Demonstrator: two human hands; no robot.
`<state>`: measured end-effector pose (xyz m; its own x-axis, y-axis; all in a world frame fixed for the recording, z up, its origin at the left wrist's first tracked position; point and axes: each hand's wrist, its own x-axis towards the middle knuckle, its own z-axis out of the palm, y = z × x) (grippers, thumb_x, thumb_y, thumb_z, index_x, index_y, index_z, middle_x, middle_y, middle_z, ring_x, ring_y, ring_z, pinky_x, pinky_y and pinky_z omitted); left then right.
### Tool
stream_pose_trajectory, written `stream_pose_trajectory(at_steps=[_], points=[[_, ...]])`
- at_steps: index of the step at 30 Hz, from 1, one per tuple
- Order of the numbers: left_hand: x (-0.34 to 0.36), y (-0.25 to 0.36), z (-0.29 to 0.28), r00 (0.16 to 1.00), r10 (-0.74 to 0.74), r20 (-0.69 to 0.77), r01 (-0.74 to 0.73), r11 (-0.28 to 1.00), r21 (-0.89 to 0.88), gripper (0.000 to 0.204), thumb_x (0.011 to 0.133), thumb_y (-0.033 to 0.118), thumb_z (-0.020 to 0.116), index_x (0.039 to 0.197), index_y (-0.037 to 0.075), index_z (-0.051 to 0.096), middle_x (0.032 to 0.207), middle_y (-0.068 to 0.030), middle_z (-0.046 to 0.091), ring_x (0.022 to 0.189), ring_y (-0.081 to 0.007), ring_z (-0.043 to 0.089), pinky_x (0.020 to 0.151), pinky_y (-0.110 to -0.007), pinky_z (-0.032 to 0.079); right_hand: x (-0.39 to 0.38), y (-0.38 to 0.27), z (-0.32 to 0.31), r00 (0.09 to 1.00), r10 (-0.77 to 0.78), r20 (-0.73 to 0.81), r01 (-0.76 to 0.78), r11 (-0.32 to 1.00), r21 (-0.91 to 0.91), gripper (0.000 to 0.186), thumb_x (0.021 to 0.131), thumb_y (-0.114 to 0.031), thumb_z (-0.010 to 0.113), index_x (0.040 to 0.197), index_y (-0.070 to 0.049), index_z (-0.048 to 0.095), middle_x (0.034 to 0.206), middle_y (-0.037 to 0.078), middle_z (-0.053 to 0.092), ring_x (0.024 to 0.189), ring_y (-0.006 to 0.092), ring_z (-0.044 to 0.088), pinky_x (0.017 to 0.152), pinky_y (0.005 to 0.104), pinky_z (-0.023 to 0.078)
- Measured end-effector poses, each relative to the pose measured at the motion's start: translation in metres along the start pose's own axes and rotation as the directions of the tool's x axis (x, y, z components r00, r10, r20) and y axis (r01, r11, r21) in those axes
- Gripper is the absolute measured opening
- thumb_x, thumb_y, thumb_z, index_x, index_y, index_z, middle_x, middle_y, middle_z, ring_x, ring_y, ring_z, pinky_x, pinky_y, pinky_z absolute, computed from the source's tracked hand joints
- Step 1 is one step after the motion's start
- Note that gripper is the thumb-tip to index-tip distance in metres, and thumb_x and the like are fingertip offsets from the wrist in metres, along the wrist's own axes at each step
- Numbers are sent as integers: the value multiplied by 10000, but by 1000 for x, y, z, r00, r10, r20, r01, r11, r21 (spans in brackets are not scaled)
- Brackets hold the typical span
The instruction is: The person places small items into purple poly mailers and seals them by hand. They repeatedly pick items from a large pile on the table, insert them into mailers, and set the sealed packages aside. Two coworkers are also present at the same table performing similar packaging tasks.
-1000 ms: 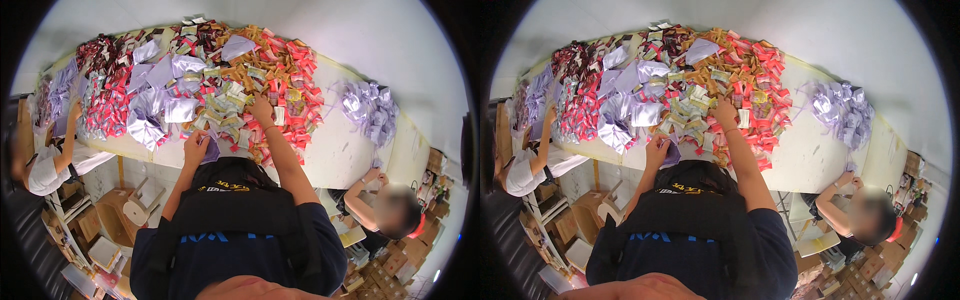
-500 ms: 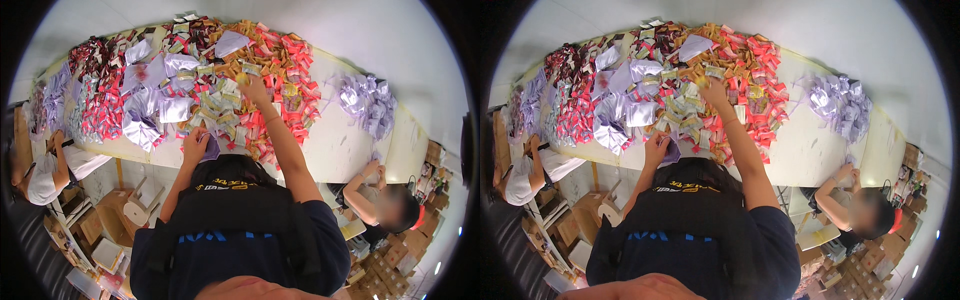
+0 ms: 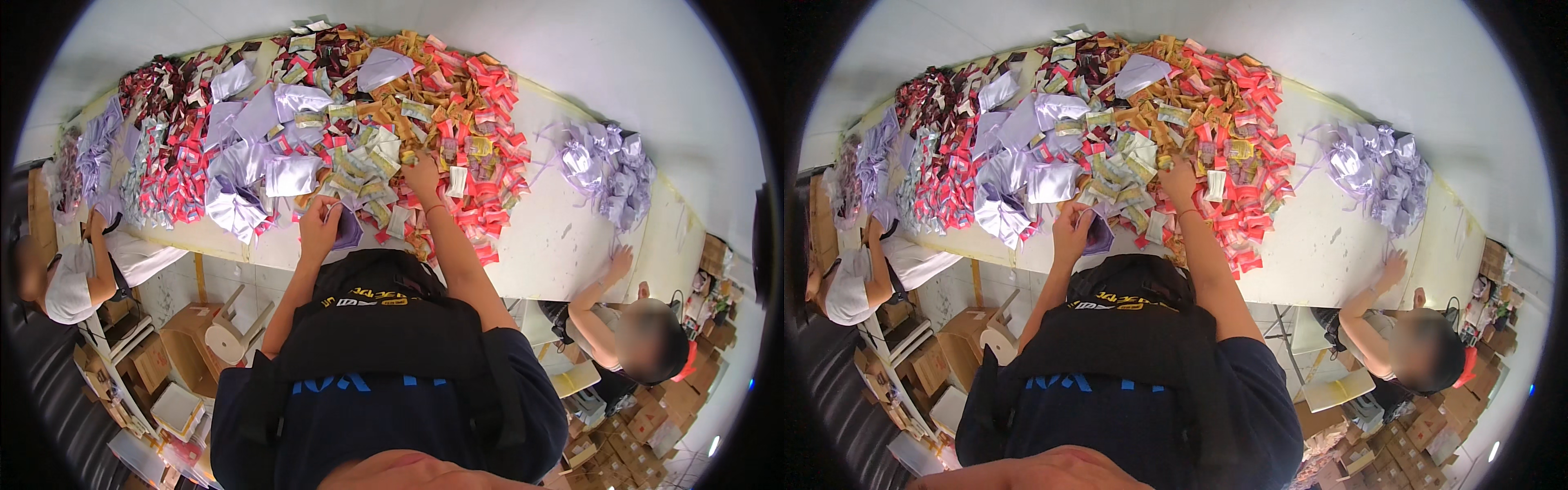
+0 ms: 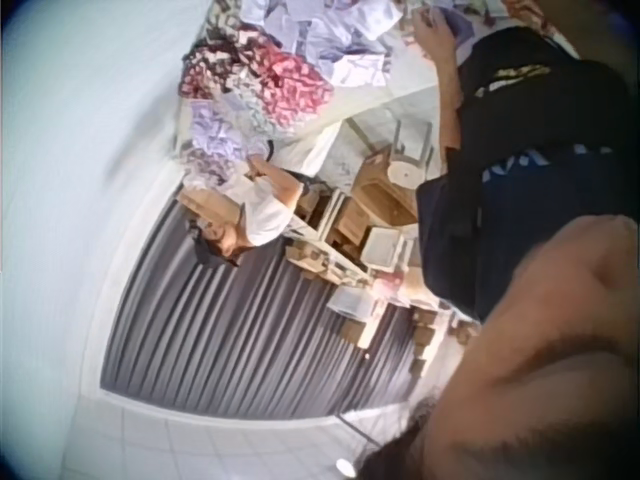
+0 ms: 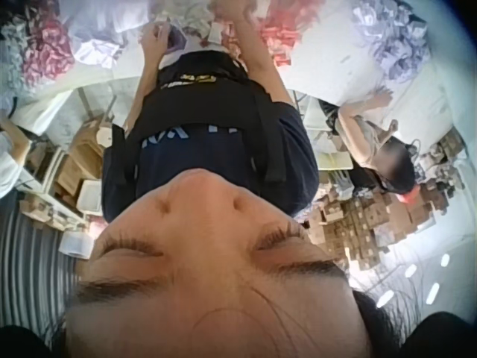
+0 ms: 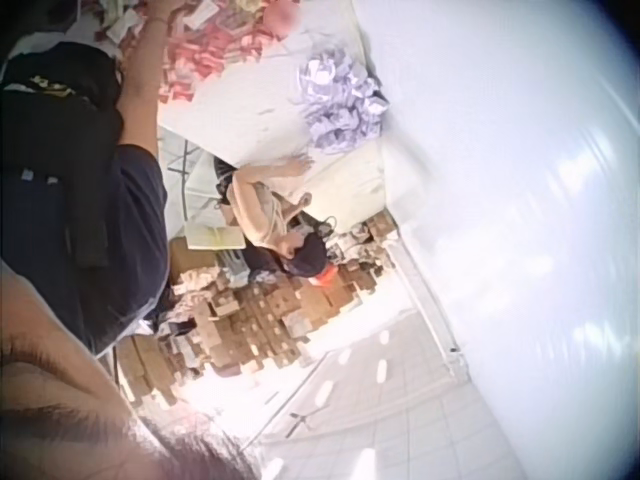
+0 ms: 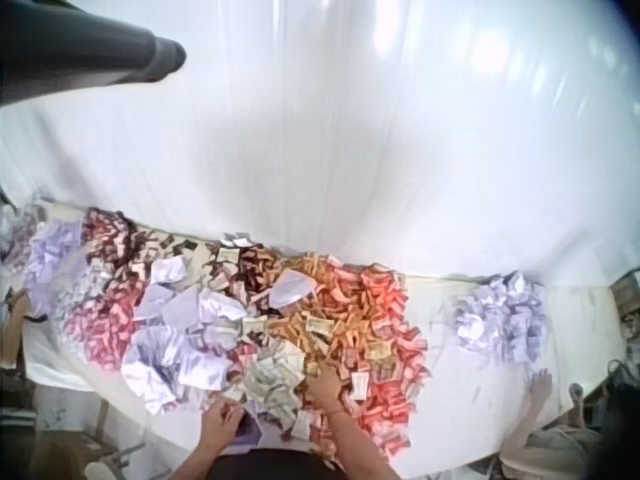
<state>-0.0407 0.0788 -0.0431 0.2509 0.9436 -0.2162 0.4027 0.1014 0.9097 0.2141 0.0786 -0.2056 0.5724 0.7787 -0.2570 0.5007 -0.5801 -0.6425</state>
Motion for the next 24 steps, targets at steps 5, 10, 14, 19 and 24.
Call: stream_pose_trajectory(at_steps=[5,10,14,19,24], points=[[0,-7,5,1000,13,4,-13,1000,-23,101,850,106,611,873,15,575,580,39,463,522,-22,387,472,-212,306,-3,34,-34,770,41,637,-638,46,769,323,745,-289,684,995,-94,626,976,100,642,835,230,630,731,335,503],[-8,11,11,997,41,65,-36,997,-71,98,864,102,595,870,9,564,652,13,562,561,-26,456,499,-199,352,-49,-13,-105,804,-268,531,-592,-267,761,272,878,-256,520,1044,-57,603,1055,95,635,933,234,615,795,357,495],[-13,15,11,995,48,90,-42,997,-59,98,871,99,587,872,6,557,668,5,572,577,-32,475,514,-202,370,-66,-17,-119,785,-390,481,-609,-342,716,277,883,-204,501,1096,-41,566,1073,122,623,917,238,619,740,320,508],[-14,7,20,982,178,-65,-173,982,77,117,856,124,599,899,24,557,611,-14,531,530,-52,450,483,-234,357,-111,-62,-137,824,-292,485,-516,-38,856,288,853,-135,520,1122,-33,542,976,122,619,825,217,622,679,295,507],[-7,7,32,990,141,0,-141,990,21,134,831,169,631,867,49,585,503,-5,427,454,-69,378,427,-274,296,-159,-99,-125,431,-351,831,-770,336,542,233,839,-117,526,1042,-6,555,878,105,619,751,189,615,651,295,506]])
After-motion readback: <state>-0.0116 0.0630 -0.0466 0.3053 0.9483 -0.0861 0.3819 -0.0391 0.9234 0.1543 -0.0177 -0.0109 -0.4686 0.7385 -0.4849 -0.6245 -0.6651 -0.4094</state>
